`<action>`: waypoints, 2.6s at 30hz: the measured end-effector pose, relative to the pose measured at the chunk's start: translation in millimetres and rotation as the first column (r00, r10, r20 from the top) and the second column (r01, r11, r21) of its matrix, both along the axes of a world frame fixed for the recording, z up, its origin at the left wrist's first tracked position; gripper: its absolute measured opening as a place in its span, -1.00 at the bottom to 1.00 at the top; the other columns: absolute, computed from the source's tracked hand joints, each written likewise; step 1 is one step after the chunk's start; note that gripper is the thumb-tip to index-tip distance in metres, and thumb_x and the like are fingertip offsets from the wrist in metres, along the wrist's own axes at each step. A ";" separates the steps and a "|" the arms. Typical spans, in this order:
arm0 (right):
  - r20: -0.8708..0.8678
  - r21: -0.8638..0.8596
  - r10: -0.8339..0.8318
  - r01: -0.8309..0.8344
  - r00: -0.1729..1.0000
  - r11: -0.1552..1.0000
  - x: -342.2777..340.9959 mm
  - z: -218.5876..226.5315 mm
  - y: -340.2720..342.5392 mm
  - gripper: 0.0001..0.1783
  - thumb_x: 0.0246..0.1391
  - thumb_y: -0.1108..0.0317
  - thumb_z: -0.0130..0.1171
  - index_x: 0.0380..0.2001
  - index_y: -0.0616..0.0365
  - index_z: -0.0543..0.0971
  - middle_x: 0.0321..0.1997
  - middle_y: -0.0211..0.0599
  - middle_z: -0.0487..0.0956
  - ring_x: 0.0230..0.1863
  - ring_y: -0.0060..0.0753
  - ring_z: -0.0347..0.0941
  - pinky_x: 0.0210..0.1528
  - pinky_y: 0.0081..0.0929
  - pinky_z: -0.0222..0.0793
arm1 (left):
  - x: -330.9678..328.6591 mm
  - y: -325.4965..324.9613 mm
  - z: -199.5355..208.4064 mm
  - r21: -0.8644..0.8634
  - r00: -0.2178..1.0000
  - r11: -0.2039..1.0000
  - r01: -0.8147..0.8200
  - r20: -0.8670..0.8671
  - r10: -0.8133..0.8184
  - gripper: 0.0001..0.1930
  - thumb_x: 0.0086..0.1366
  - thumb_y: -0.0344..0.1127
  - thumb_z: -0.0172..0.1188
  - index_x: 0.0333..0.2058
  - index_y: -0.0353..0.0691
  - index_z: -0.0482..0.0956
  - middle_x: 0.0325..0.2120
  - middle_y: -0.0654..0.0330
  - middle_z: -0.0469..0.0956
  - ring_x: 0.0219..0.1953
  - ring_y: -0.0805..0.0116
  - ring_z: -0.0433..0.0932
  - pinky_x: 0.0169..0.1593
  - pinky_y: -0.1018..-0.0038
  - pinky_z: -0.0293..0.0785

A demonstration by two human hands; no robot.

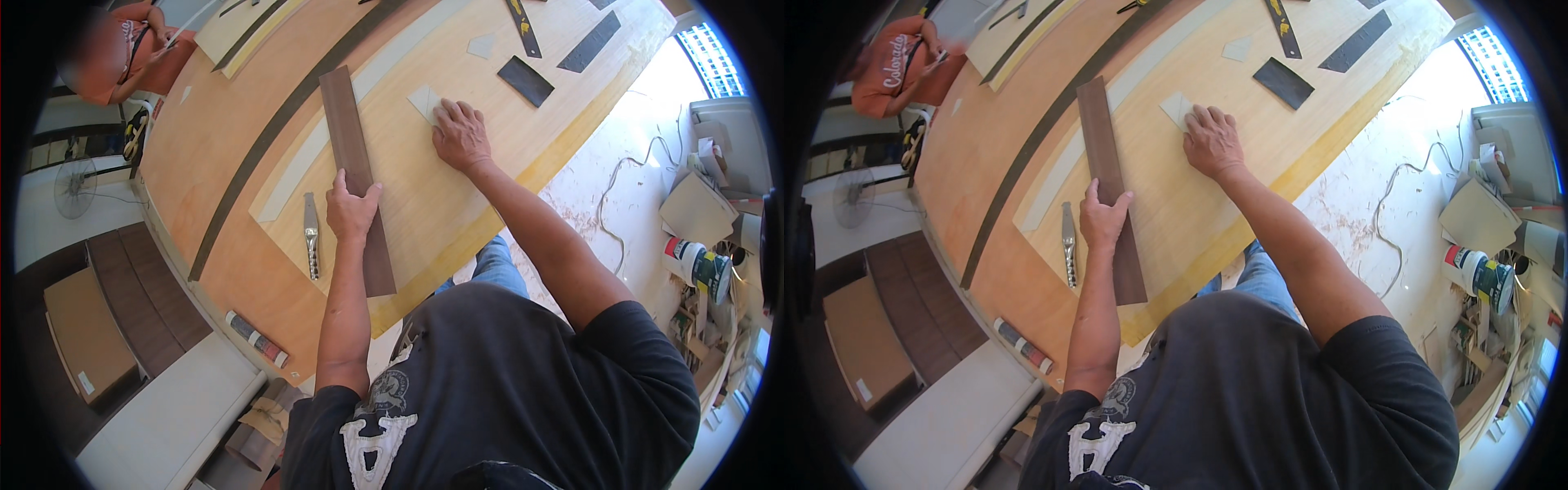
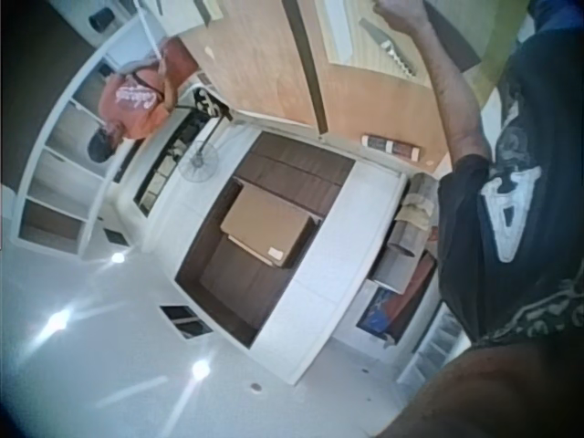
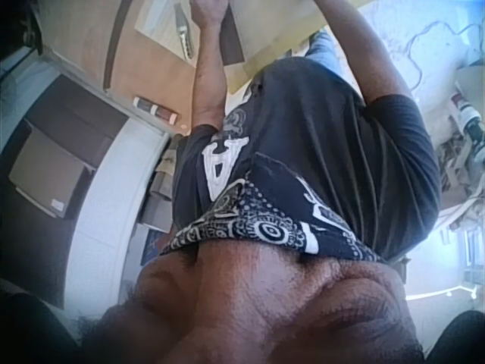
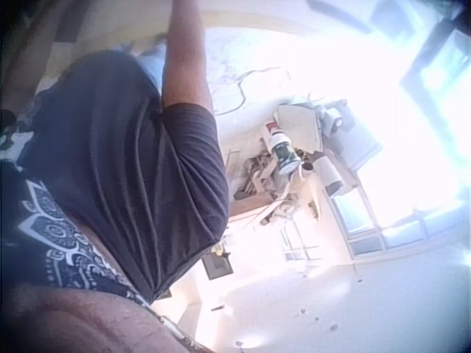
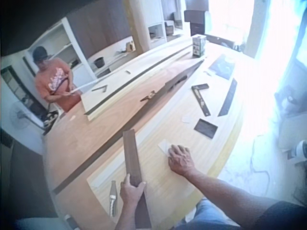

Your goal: The person marks a laminate strip using a square and a pencil, cuts the strip along a metal ruler using a utility knife, and sands its edges with sandpaper.

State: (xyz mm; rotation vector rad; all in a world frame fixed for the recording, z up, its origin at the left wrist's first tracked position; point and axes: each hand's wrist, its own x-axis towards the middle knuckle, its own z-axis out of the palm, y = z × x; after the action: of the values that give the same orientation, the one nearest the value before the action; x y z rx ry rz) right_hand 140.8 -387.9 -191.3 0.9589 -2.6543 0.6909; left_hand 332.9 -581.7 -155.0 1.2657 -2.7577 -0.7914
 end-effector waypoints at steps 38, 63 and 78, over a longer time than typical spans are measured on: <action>0.096 -0.013 0.060 -0.059 0.994 0.998 20.6 -16.1 3.5 -0.53 0.23 0.26 0.20 0.18 0.13 0.51 0.35 -0.13 0.46 0.26 0.08 0.37 0.31 -0.02 0.27 | 2.3 31.8 11.2 0.820 0.778 0.425 0.384 -0.535 0.329 -0.36 0.36 -0.59 0.16 0.40 -0.46 0.26 0.15 0.01 0.58 0.13 0.35 0.58 0.26 0.44 0.44; 0.040 0.135 0.029 -0.034 0.999 0.990 21.1 -17.2 -6.2 -0.37 0.15 0.18 0.18 0.27 0.23 0.52 0.49 0.04 0.36 0.53 0.08 0.20 0.41 0.06 0.06 | 20.3 96.3 -17.3 0.119 0.952 0.961 0.251 -0.212 -0.223 -0.58 0.30 -0.28 0.31 0.10 -0.33 0.61 -0.34 -0.01 0.57 -0.32 -0.02 0.62 -0.24 0.15 0.59; 0.022 0.159 0.027 -0.030 0.999 0.987 21.5 -16.4 -8.0 -0.38 0.17 0.19 0.15 0.27 0.23 0.53 0.47 0.00 0.39 0.51 0.08 0.22 0.39 0.05 0.08 | 18.8 97.5 -23.0 0.131 0.937 0.961 0.245 -0.286 -0.200 -0.67 0.31 -0.42 0.23 0.04 -0.30 0.65 -0.37 0.00 0.58 -0.31 -0.01 0.63 -0.24 0.16 0.59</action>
State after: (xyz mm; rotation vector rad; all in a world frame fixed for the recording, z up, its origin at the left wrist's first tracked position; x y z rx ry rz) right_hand 162.3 -395.9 -207.8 1.0380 -2.7519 0.5018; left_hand 351.7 -484.1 -178.0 0.7926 -2.6841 -1.1358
